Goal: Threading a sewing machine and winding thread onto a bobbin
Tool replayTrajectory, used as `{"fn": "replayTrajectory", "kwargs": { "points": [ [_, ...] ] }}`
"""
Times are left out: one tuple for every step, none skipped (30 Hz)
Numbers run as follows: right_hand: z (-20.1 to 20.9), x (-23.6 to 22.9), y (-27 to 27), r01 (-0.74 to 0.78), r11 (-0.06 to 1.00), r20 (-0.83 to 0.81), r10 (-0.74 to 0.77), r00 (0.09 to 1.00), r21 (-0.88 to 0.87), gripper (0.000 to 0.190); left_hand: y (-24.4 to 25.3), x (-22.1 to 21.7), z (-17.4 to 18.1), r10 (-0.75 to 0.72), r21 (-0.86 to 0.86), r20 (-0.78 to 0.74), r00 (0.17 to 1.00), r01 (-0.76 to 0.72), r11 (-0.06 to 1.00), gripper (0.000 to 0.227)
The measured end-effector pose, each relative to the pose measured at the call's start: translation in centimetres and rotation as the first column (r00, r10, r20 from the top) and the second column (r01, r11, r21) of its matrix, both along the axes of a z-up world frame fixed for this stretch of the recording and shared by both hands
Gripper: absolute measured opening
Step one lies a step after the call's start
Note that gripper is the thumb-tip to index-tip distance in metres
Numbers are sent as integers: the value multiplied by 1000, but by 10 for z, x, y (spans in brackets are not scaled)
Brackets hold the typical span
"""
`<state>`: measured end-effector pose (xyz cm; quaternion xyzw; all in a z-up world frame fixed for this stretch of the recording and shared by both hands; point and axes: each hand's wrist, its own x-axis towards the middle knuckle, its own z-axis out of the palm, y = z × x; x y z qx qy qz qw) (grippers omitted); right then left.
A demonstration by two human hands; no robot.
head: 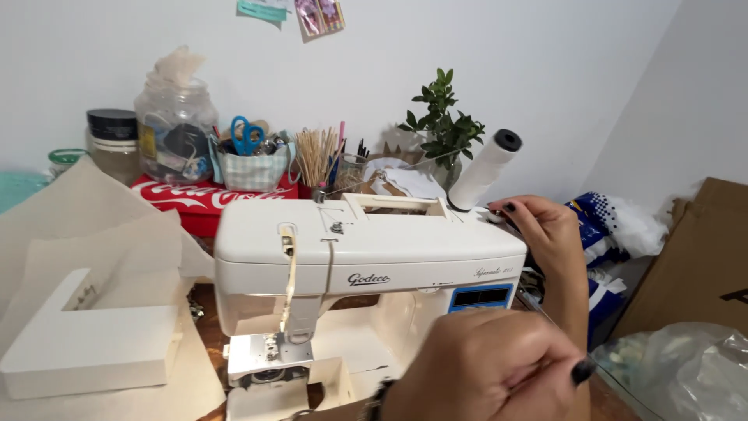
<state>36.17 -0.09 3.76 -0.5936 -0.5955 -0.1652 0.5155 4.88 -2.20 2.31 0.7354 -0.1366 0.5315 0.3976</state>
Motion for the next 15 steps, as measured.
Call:
{"fn": "replayTrajectory", "kwargs": {
  "points": [
    [2,-3,-2,28,999,86,-26,996,-19,24,4,-2,-1,-4,80,81,997,-2,997,4],
    [3,-5,-3,28,1000,83,-27,996,-13,24,11,-9,-1,-5,85,77,997,-1,996,4],
    [4,-8,-4,84,996,68,-81,994,-35,28,17,-17,-1,75,167,116,990,-94,982,12],
    [5,-11,-6,138,988,59,-135,989,-66,32,22,-24,-3,151,235,163,975,-187,954,20],
    [4,-8,-5,139,988,59,-135,989,-70,32,31,-30,-5,150,231,162,975,-186,955,20],
    [2,-6,-4,154,987,184,-160,970,47,23,41,-37,-7,277,231,108,955,-295,927,18],
    [0,-4,-3,152,975,302,-196,933,162,17,50,-45,-9,399,238,53,915,-400,885,20],
    [0,-2,-3,152,975,305,-196,932,162,17,58,-51,-7,399,236,55,915,-400,886,20],
    [0,-1,-3,166,954,404,-258,877,250,20,67,-58,-5,376,247,79,923,-384,890,10],
    [-2,0,-4,168,929,493,-322,808,330,29,74,-65,-4,352,254,100,930,-366,895,1],
    [-2,1,-4,169,931,496,-320,807,325,29,77,-68,-2,352,248,99,931,-365,897,1],
    [-1,2,-3,96,935,522,-272,808,340,26,81,-71,1,401,208,45,915,-401,892,1],
    [-1,3,-2,21,935,548,-225,805,353,23,84,-74,4,446,169,-11,895,-438,883,3],
    [0,2,-1,20,935,554,-226,801,353,23,89,-75,6,445,166,-5,896,-438,884,3],
    [0,1,-1,-11,943,553,-185,812,331,19,93,-76,8,452,200,8,892,-444,873,1]
  ]
}}
